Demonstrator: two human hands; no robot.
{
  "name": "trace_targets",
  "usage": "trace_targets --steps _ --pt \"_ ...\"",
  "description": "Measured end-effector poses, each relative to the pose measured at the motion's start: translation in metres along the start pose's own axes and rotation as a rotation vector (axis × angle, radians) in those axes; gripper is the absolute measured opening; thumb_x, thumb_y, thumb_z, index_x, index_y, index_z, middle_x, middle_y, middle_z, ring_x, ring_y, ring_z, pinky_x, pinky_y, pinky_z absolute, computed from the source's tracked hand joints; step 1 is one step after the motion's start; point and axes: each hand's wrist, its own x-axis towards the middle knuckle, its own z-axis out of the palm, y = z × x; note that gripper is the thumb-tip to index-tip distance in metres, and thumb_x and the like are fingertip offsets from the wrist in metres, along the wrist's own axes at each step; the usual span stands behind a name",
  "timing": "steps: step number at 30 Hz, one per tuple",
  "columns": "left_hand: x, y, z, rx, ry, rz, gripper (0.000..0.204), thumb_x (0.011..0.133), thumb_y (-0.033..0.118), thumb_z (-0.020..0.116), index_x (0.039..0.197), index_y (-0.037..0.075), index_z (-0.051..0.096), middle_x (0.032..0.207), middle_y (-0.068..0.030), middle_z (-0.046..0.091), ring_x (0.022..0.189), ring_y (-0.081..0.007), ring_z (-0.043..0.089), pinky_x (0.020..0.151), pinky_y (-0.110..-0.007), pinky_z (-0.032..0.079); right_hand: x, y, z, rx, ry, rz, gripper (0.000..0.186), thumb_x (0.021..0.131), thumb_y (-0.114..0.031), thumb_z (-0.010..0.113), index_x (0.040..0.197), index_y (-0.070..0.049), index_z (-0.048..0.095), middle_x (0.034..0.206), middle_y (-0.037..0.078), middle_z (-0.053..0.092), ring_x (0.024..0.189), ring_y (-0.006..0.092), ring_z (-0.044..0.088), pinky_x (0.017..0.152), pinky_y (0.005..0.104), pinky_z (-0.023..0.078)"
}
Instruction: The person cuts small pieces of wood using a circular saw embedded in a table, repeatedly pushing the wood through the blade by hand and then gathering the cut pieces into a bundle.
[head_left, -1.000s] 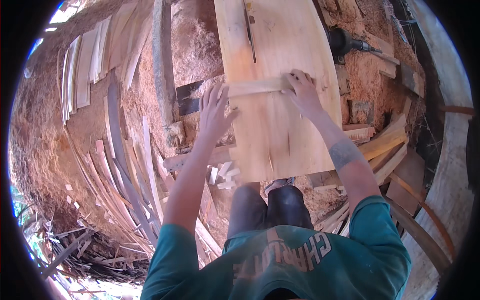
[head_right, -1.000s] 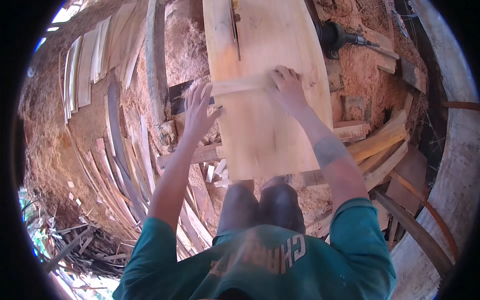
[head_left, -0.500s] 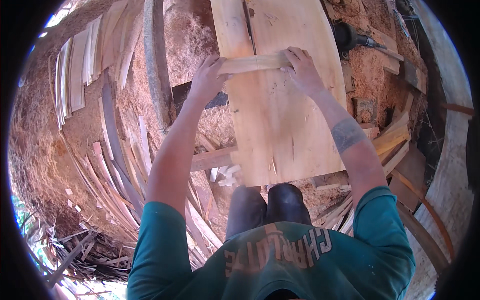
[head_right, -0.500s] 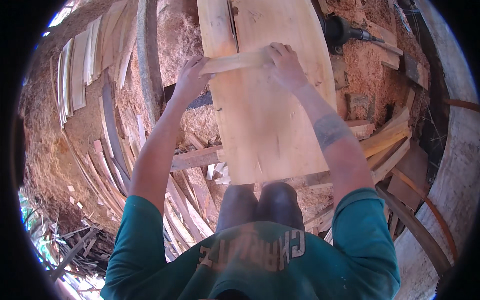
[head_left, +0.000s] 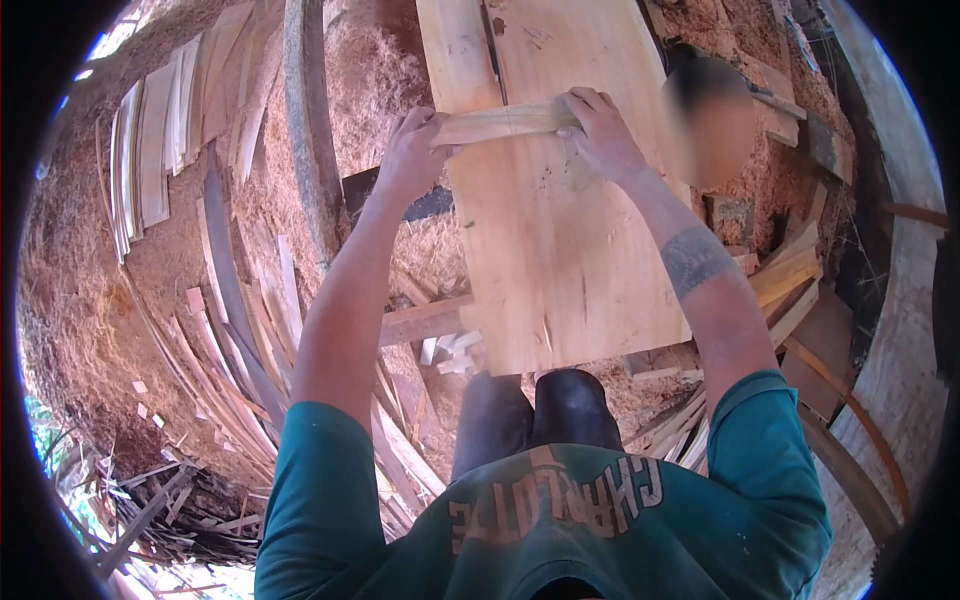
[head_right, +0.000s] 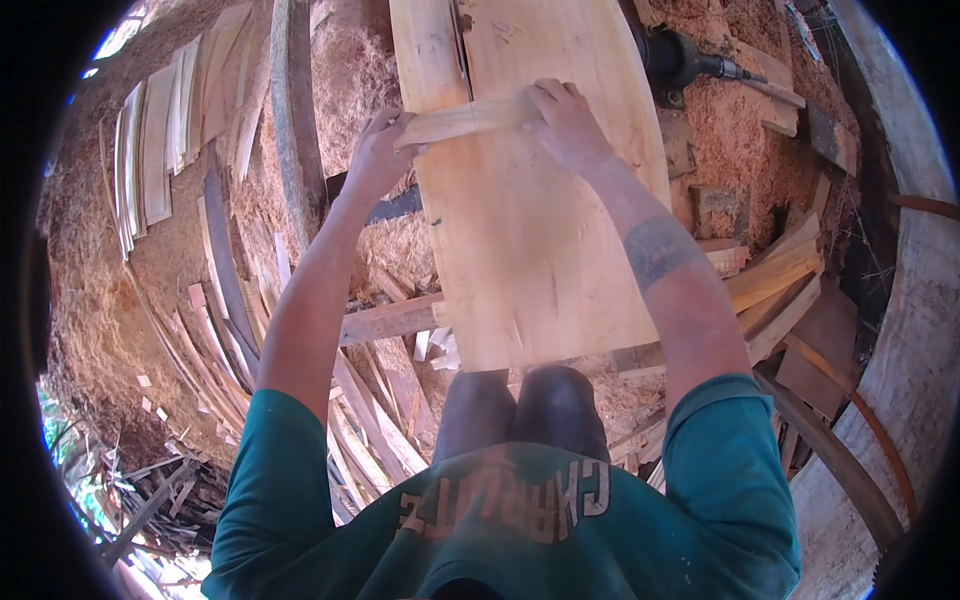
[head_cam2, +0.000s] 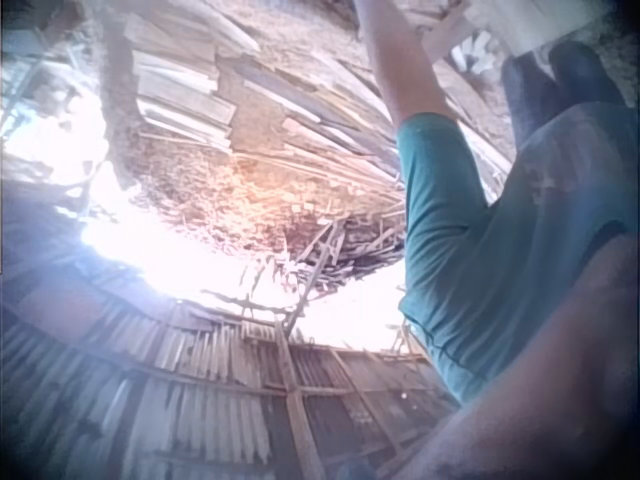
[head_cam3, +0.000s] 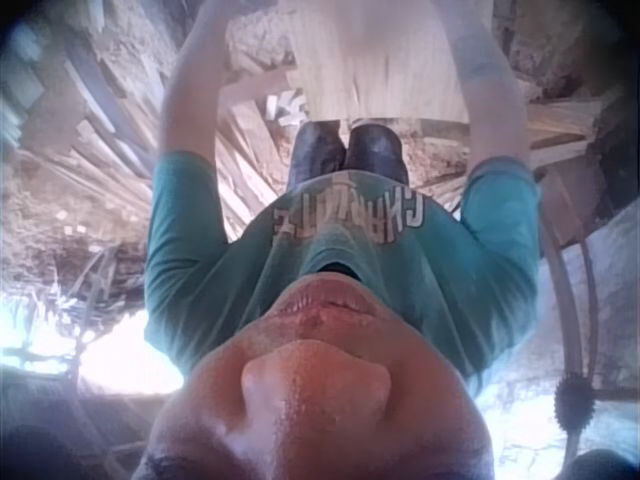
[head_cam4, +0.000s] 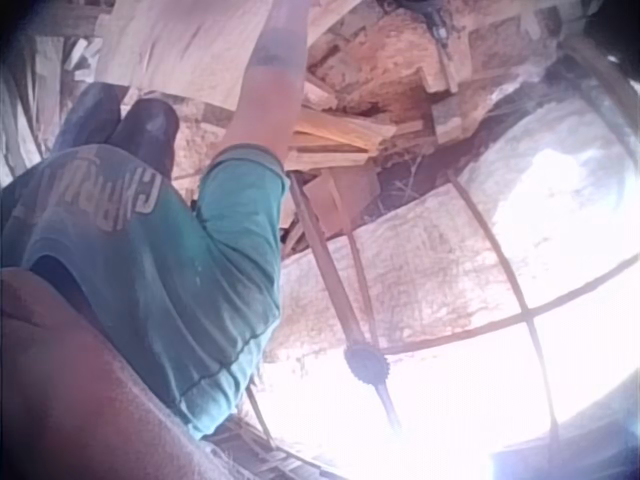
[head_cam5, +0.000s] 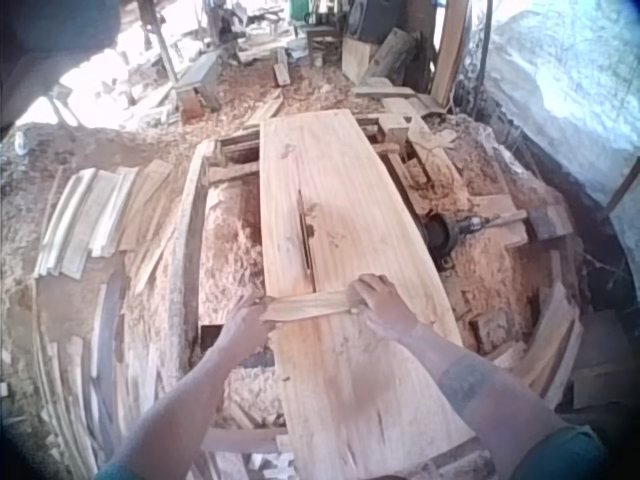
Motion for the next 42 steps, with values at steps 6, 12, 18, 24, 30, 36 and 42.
trace_targets --steps 6,12,18,24,30,36,42 --pt "0.007 0.002 -0.004 -0.007 -0.022 -0.024 0.052 0.083 0.022 0.083 0.129 0.002 0.069 0.132 -0.0141 0.061 0.125 -0.0363 0.056 0.108 -0.045 0.047 0.005 -0.002 -0.001 -0.021 -0.012 0.027 0.048 0.085 -0.013 0.078 0.129 -0.005 0.061 0.132 0.013 0.059 0.118 0.0374 0.056 0.105 0.0459 0.049" --pt "0.012 -0.003 -0.003 0.022 -0.007 -0.015 0.053 0.083 0.024 0.084 0.129 0.002 0.069 0.133 -0.0136 0.061 0.125 -0.0354 0.057 0.108 -0.044 0.048 0.011 -0.003 -0.003 -0.025 -0.019 0.035 0.048 0.085 -0.013 0.078 0.129 -0.005 0.061 0.132 0.013 0.058 0.117 0.0377 0.056 0.104 0.0462 0.049" --pt "0.020 -0.003 -0.007 0.060 -0.021 -0.009 0.057 0.084 0.023 0.084 0.133 -0.001 0.067 0.135 -0.0118 0.060 0.123 -0.0320 0.060 0.106 -0.042 0.050 0.017 0.000 -0.002 -0.026 -0.026 0.040 0.049 0.085 -0.012 0.078 0.130 -0.004 0.061 0.133 0.013 0.058 0.118 0.0382 0.056 0.104 0.0464 0.049" --pt "0.029 -0.005 -0.006 0.019 -0.006 -0.024 0.053 0.082 0.025 0.085 0.128 0.001 0.070 0.128 -0.0125 0.061 0.124 -0.0326 0.058 0.106 -0.043 0.049 0.025 0.008 -0.001 -0.023 -0.024 0.031 0.050 0.084 -0.013 0.077 0.129 -0.002 0.060 0.132 0.015 0.057 0.119 0.0398 0.055 0.104 0.0475 0.048" --pt "0.039 -0.010 -0.006 -0.017 -0.013 -0.030 0.052 0.082 0.025 0.085 0.126 0.001 0.071 0.127 -0.0113 0.062 0.122 -0.0314 0.060 0.105 -0.042 0.050 0.034 0.013 0.001 -0.035 -0.036 0.040 0.050 0.085 -0.015 0.077 0.131 -0.003 0.060 0.133 0.014 0.057 0.122 0.0394 0.054 0.106 0.0474 0.047" --pt "0.048 -0.019 -0.012 0.042 -0.007 -0.002 0.053 0.083 0.019 0.085 0.131 0.001 0.069 0.130 -0.0105 0.062 0.118 -0.0304 0.064 0.102 -0.039 0.053 0.049 0.017 0.007 -0.046 -0.028 0.012 0.051 0.085 -0.017 0.076 0.132 -0.004 0.060 0.133 0.014 0.057 0.122 0.0393 0.054 0.107 0.0468 0.047" --pt "0.047 -0.010 -0.021 0.022 0.139 0.040 0.046 0.085 0.026 0.080 0.124 0.005 0.072 0.121 -0.0148 0.065 0.118 -0.0352 0.062 0.102 -0.045 0.050 0.056 0.027 -0.014 -0.215 0.053 -0.005 0.050 0.086 -0.022 0.075 0.131 -0.003 0.061 0.129 0.019 0.059 0.122 0.0405 0.055 0.106 0.0470 0.048"
